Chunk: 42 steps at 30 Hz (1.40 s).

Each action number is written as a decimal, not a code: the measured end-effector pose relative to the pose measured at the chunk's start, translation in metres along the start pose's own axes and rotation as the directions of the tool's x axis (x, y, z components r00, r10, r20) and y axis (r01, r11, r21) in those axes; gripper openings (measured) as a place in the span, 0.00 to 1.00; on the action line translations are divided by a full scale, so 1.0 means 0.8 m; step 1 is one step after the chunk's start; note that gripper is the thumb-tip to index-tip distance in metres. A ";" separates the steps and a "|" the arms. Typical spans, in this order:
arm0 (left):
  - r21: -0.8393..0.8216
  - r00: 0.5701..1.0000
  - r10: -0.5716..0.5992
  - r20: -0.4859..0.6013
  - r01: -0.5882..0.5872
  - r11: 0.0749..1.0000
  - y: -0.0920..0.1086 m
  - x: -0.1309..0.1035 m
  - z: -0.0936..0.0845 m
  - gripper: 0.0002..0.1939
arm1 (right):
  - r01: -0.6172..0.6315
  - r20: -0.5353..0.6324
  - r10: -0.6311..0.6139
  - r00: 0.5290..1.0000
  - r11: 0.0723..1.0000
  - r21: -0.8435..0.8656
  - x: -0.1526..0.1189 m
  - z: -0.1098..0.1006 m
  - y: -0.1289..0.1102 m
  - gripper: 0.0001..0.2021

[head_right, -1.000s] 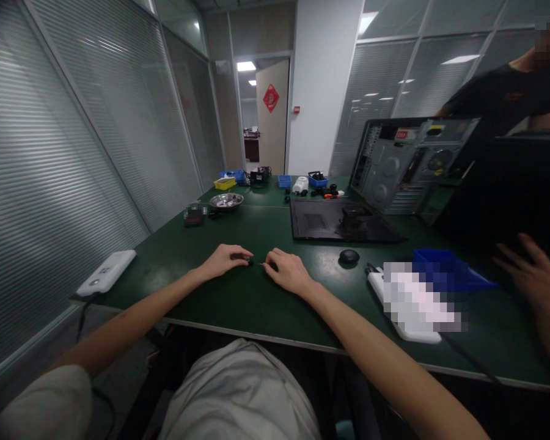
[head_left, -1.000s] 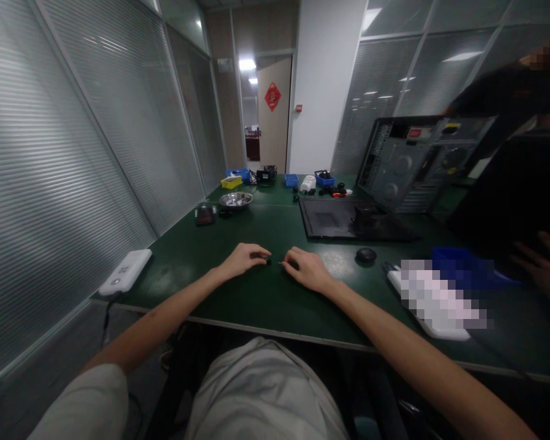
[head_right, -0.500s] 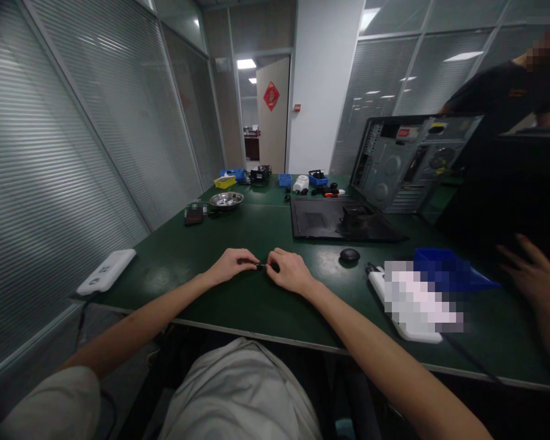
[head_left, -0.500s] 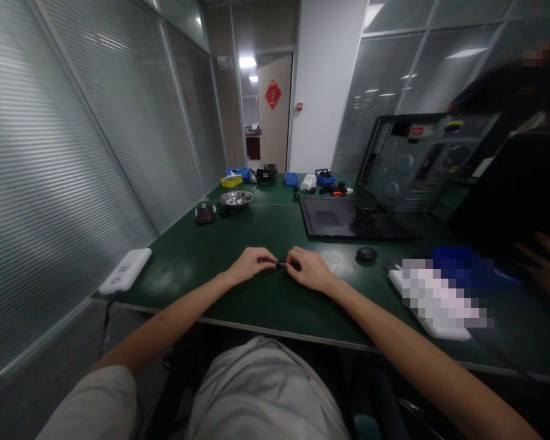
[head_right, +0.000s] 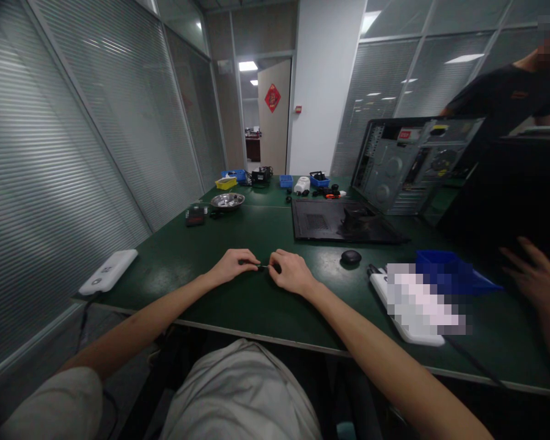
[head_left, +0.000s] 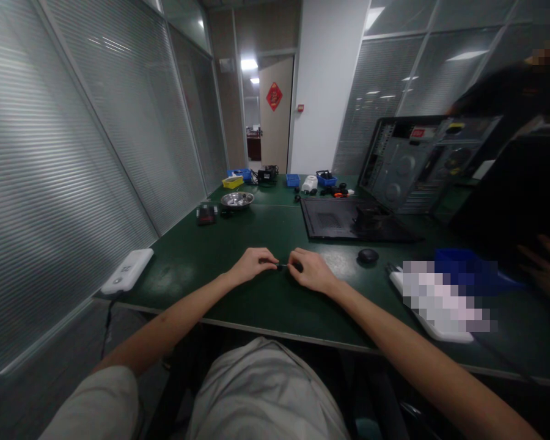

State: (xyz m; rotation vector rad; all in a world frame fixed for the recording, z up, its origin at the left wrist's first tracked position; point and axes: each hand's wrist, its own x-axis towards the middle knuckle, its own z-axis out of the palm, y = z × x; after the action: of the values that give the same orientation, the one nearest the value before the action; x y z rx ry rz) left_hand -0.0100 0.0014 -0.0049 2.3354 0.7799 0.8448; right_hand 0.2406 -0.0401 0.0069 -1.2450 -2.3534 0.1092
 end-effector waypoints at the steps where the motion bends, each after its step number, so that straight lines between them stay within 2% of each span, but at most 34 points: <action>1: 0.000 1.000 -0.001 -0.001 0.001 1.000 0.000 0.000 0.000 0.11 | 0.001 0.003 -0.001 1.000 1.000 0.002 0.000 0.000 0.000 0.03; 19: -0.019 1.000 -0.019 -0.011 0.019 1.000 0.005 -0.001 -0.001 0.10 | 0.056 0.010 -0.055 0.998 0.998 -0.025 -0.001 0.004 -0.004 0.05; 27: 0.021 0.999 0.048 0.003 -0.048 0.999 0.012 -0.003 -0.005 0.11 | 0.053 0.055 -0.049 0.997 0.996 -0.066 -0.001 -0.001 -0.012 0.07; 34: 0.049 0.998 0.036 -0.042 -0.034 0.998 0.015 -0.003 -0.007 0.11 | 0.050 0.057 -0.046 0.997 0.996 -0.071 0.000 0.001 -0.010 0.06; 37: 0.064 1.000 0.013 -0.023 -0.011 0.998 0.013 -0.003 -0.009 0.13 | 0.057 0.054 -0.053 0.997 0.996 -0.071 -0.001 0.001 -0.010 0.06; 42: 0.077 0.996 0.079 0.040 -0.082 0.994 0.012 -0.005 -0.012 0.12 | 0.066 0.052 -0.062 0.997 0.995 -0.079 -0.001 0.001 -0.010 0.07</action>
State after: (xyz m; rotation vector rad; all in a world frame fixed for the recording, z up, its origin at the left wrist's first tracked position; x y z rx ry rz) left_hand -0.0162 -0.0054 0.0059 2.4591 0.7197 0.8157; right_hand 0.2343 -0.0452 0.0078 -1.2153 -2.4601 0.0251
